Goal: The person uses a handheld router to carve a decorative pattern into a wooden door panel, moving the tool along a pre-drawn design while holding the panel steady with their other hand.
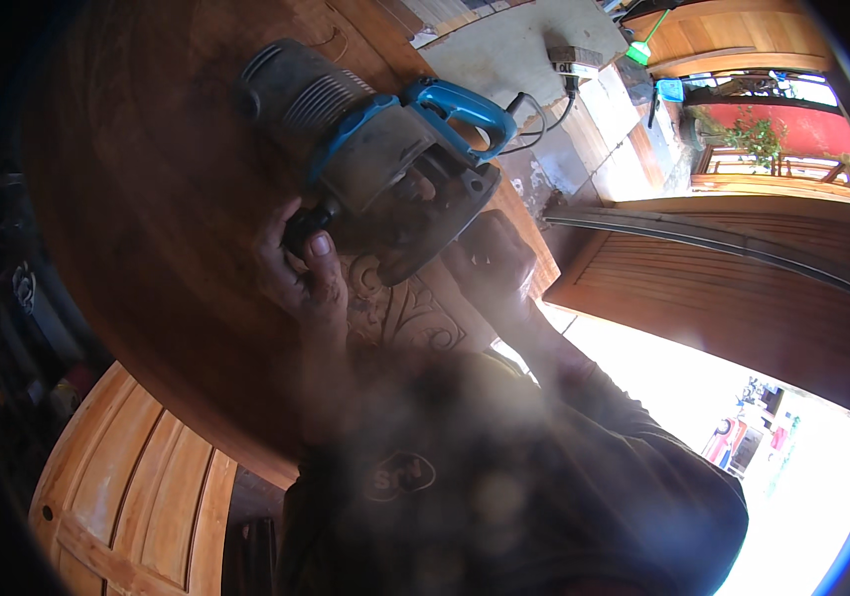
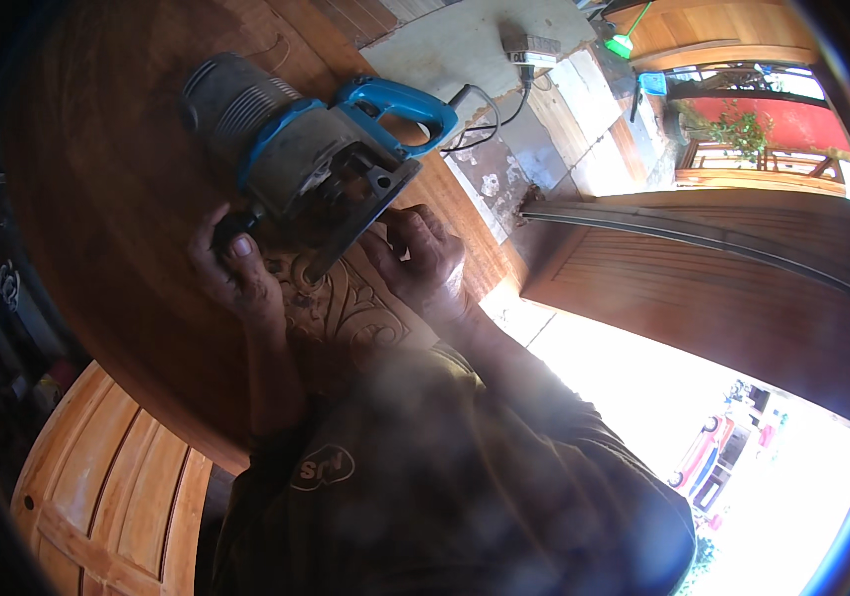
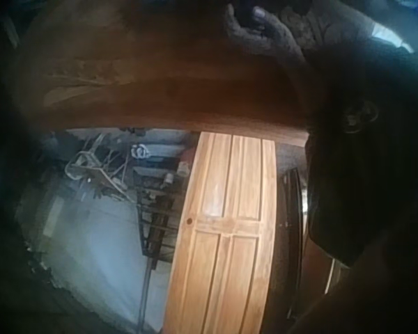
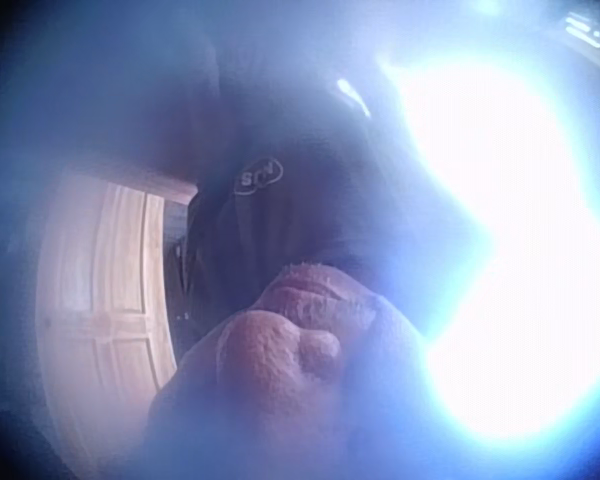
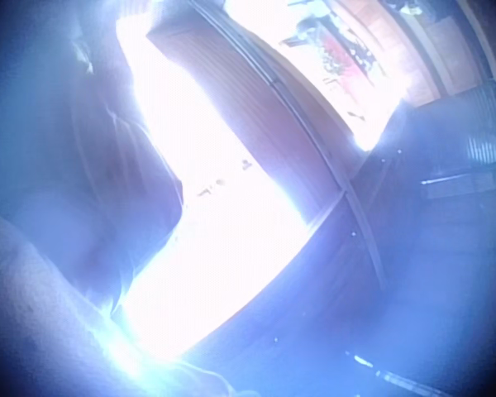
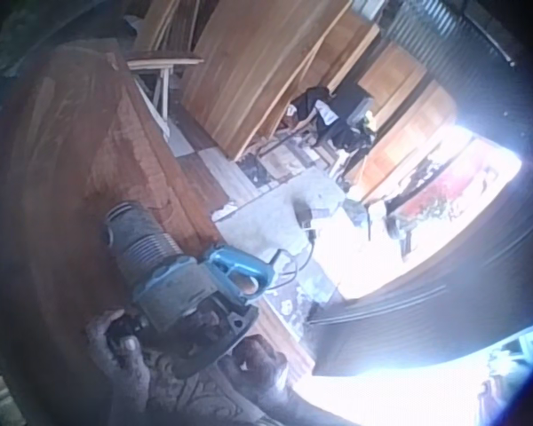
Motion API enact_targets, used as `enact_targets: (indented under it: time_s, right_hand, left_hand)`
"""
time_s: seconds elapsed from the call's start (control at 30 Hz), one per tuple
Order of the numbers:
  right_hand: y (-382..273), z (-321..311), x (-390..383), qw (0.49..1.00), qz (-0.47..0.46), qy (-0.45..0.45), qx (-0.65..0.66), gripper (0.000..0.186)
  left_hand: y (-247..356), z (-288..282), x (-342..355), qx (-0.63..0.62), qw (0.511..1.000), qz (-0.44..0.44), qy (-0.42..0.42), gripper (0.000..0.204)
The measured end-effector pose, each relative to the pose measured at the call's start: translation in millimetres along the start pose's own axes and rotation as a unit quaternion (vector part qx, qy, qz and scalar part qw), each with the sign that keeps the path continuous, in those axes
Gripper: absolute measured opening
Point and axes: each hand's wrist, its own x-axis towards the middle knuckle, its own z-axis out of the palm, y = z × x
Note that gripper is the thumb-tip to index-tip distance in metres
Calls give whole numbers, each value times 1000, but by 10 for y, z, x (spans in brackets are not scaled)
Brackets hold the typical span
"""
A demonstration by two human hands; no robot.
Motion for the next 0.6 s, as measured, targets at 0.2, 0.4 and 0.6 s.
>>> enact_targets:
  time_s: [0.2, 0.4, 0.6]
  right_hand:
    - [-24, 76, -33, 998, 53, 29, 11, 28]
    - [32, -253, -76, 996, 61, -67, -17, 30]
    - [449, -434, -291, 974, 208, 11, 90, 28]
  left_hand:
    - [-11, -25, 21, 16, 1000, 14, -6, 45]
    - [130, -67, 42, 6, 1000, -5, -4, 45]
    - [211, -154, 24, -44, 997, -62, -6, 47]
